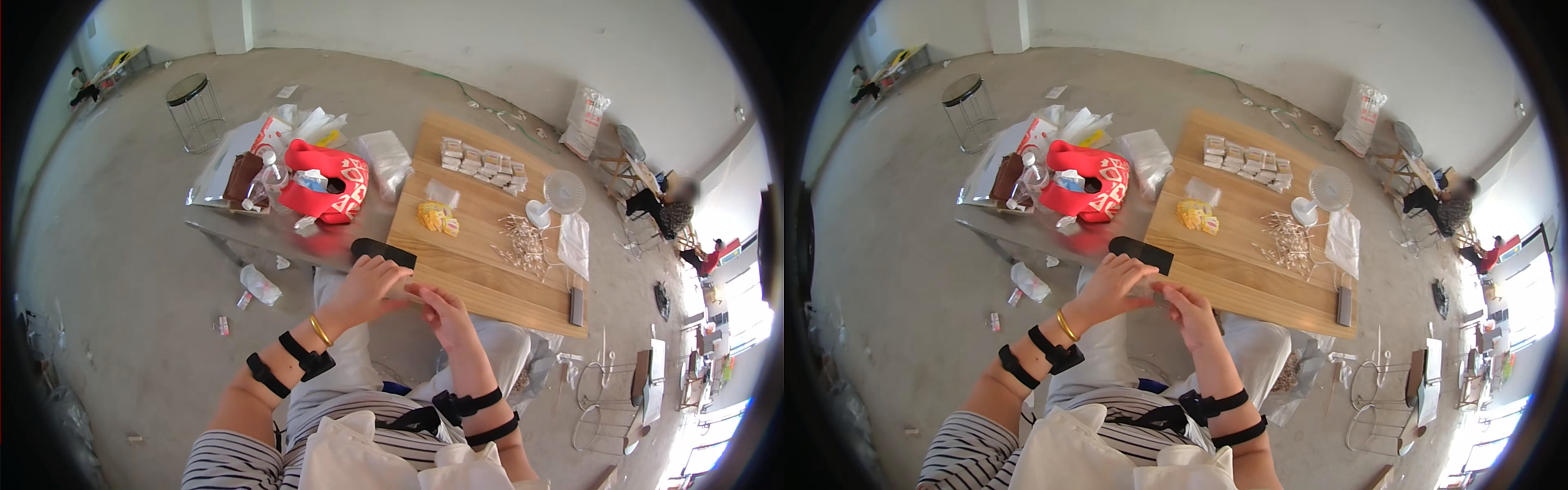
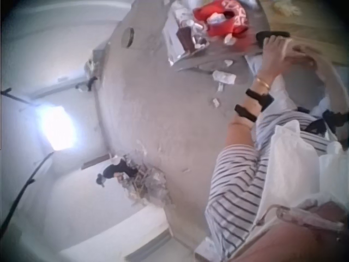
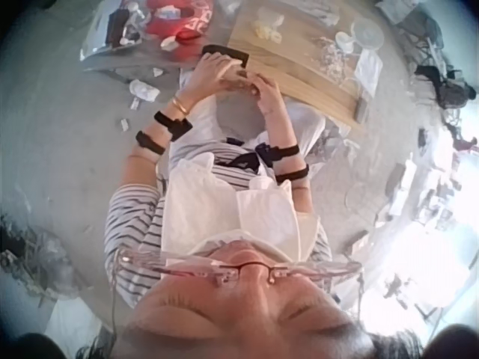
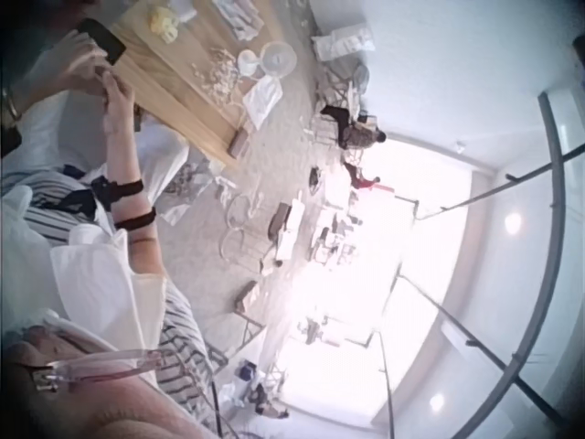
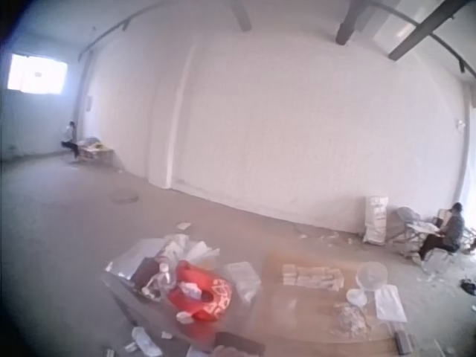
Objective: The recorder organizes and packs small items, such as cotton swabs or sticks, into plastic bags.
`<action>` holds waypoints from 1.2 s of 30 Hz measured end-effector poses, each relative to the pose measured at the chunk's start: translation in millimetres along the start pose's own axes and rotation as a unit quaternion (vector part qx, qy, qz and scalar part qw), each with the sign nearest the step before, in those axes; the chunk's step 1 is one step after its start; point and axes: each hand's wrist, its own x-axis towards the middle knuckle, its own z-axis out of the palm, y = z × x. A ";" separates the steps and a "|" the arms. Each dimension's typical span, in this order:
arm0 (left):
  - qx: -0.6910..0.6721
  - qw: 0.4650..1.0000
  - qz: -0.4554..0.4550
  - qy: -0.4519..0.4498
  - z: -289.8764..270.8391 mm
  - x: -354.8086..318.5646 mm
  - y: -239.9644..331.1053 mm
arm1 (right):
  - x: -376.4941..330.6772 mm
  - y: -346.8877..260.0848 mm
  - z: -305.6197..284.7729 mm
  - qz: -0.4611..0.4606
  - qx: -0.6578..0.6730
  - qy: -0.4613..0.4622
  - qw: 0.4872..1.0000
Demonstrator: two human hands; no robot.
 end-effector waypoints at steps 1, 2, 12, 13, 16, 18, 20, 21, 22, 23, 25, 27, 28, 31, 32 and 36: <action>0.004 1.000 -0.005 -0.003 -2.2 -3.6 -11.5 | 2.1 1.5 -4.1 -0.020 -0.001 0.015 1.000; 0.006 0.999 -0.035 0.003 -0.4 -9.1 -28.4 | 4.4 4.8 -10.3 -0.017 0.003 0.011 1.000; 0.117 0.973 -0.191 -0.062 40.3 -52.1 -184.5 | 16.5 39.2 -51.4 0.023 0.055 0.048 0.997; 0.109 0.969 -0.205 -0.085 42.9 -48.1 -189.8 | 17.5 39.8 -51.8 0.027 0.053 0.052 0.997; 0.100 0.973 -0.174 -0.110 46.3 -35.8 -203.1 | 23.3 42.8 -53.5 0.032 0.048 0.061 0.996; 0.085 0.976 -0.153 -0.130 46.2 -29.1 -210.6 | 27.2 45.8 -56.0 0.034 0.045 0.066 0.996; 0.071 0.977 -0.133 -0.150 46.8 -23.3 -216.4 | 31.2 50.0 -59.8 0.058 0.047 0.065 0.995; 0.070 0.977 -0.111 -0.170 47.0 -20.5 -217.6 | 32.3 51.4 -60.7 0.061 0.047 0.067 0.995; 0.070 0.976 -0.088 -0.189 46.9 -18.4 -218.3 | 33.3 52.9 -61.1 0.065 0.051 0.068 0.994; 0.068 0.975 -0.089 -0.191 47.1 -16.4 -218.2 | 34.2 54.1 -61.6 0.068 0.055 0.069 0.994; 0.096 0.971 -0.060 -0.210 46.2 -8.2 -213.1 | 34.5 55.2 -62.0 0.073 0.049 0.069 0.994; 0.098 0.969 -0.049 -0.219 45.9 -1.1 -207.7 | 34.6 57.4 -62.7 0.076 0.044 0.069 0.994; 0.101 0.968 -0.037 -0.226 47.2 1.7 -205.4 | 34.8 59.2 -63.3 0.078 0.043 0.068 0.994; 0.113 0.972 0.009 -0.204 53.0 9.8 -198.6 | 34.8 65.3 -65.4 0.082 0.045 0.066 0.993; 0.114 0.972 0.010 -0.207 55.9 13.2 -195.1 | 34.7 67.6 -66.5 0.083 0.045 0.064 0.994; 0.124 0.964 0.023 -0.236 71.5 23.7 -181.1 | 35.9 71.9 -64.2 0.081 0.035 0.059 0.994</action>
